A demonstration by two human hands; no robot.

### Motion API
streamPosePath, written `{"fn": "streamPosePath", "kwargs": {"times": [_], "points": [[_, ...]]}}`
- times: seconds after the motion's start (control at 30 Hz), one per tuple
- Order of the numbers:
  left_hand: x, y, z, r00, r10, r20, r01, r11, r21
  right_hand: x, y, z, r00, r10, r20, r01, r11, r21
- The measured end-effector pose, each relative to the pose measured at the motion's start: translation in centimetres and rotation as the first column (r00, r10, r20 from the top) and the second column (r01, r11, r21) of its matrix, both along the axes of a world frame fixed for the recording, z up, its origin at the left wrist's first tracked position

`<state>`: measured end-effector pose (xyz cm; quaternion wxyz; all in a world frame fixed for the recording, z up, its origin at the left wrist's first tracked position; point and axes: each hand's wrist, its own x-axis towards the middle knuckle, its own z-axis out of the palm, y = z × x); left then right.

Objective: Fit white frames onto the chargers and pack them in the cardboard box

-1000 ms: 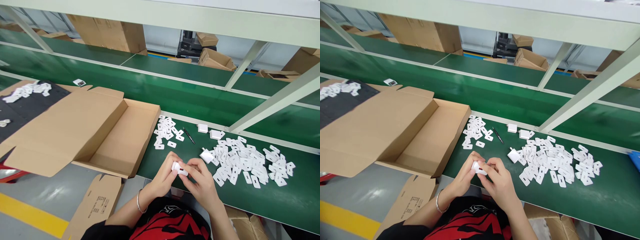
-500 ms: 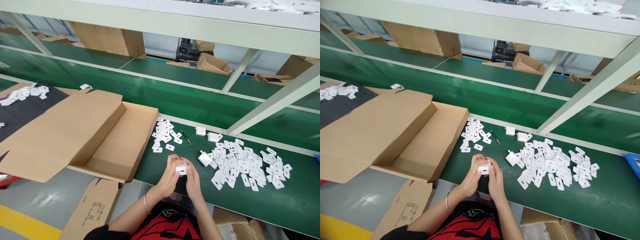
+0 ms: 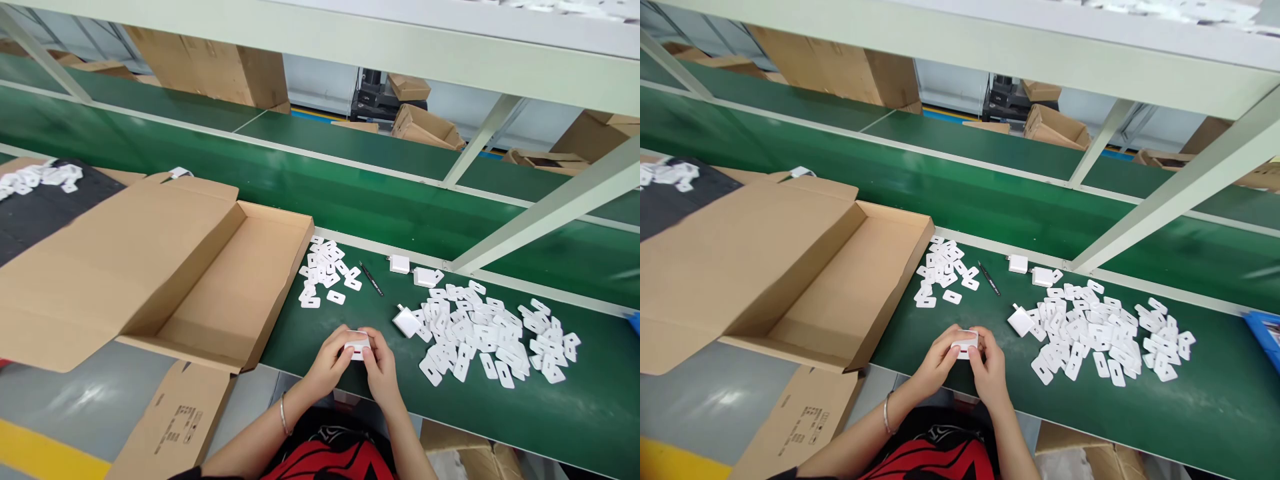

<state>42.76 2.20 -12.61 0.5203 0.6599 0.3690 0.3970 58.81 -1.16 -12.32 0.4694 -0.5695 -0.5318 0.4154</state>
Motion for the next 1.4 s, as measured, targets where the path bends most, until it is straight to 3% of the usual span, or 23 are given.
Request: {"fn": "streamPosePath", "kwargs": {"times": [0.27,0.57,0.83,1.0,1.1,1.17,1.2,1.27,1.33,1.4], "points": [[-0.2,0.4,0.5,0.993,-0.114,0.038,0.115,0.993,-0.023,-0.2,-0.2,-0.1,0.997,-0.064,-0.041,0.064,0.998,-0.008],[-0.3,0.3,-0.5,0.993,-0.031,0.112,0.031,1.0,0.006,0.2,-0.7,-0.9,0.999,0.025,-0.034,-0.025,0.999,0.027],[-1.4,1.5,1.1,0.984,-0.176,0.044,0.179,0.978,-0.103,-0.2,-0.2,-0.8,0.989,-0.046,0.14,0.036,0.996,0.079],[-2.9,3.2,1.4,0.987,-0.107,-0.122,0.107,0.994,-0.013,-0.5,-1.0,0.6,0.942,-0.064,0.328,0.027,0.993,0.117],[-3.5,4.3,1.0,0.959,-0.021,-0.282,0.064,0.987,0.147,1.5,-1.3,1.4,0.827,-0.297,0.478,0.18,0.944,0.276],[-3.8,4.9,0.7,0.927,0.061,-0.37,0.041,0.964,0.261,3.8,-1.0,1.7,0.645,-0.474,0.599,0.271,0.875,0.4],[-3.8,5.2,0.5,0.909,0.102,-0.405,0.029,0.952,0.305,5.1,-0.8,1.8,0.565,-0.499,0.657,0.27,0.864,0.424],[-3.9,5.4,0.5,0.872,0.176,-0.456,0.002,0.932,0.363,7.5,-0.2,1.7,0.488,-0.433,0.758,0.193,0.901,0.39],[-3.5,5.2,0.7,0.848,0.24,-0.472,-0.031,0.912,0.408,9.0,0.2,1.4,0.467,-0.35,0.812,0.109,0.934,0.34],[-2.5,4.3,1.1,0.837,0.292,-0.463,-0.058,0.888,0.456,9.1,0.4,1.3,0.464,-0.344,0.816,0.086,0.935,0.345]]}}
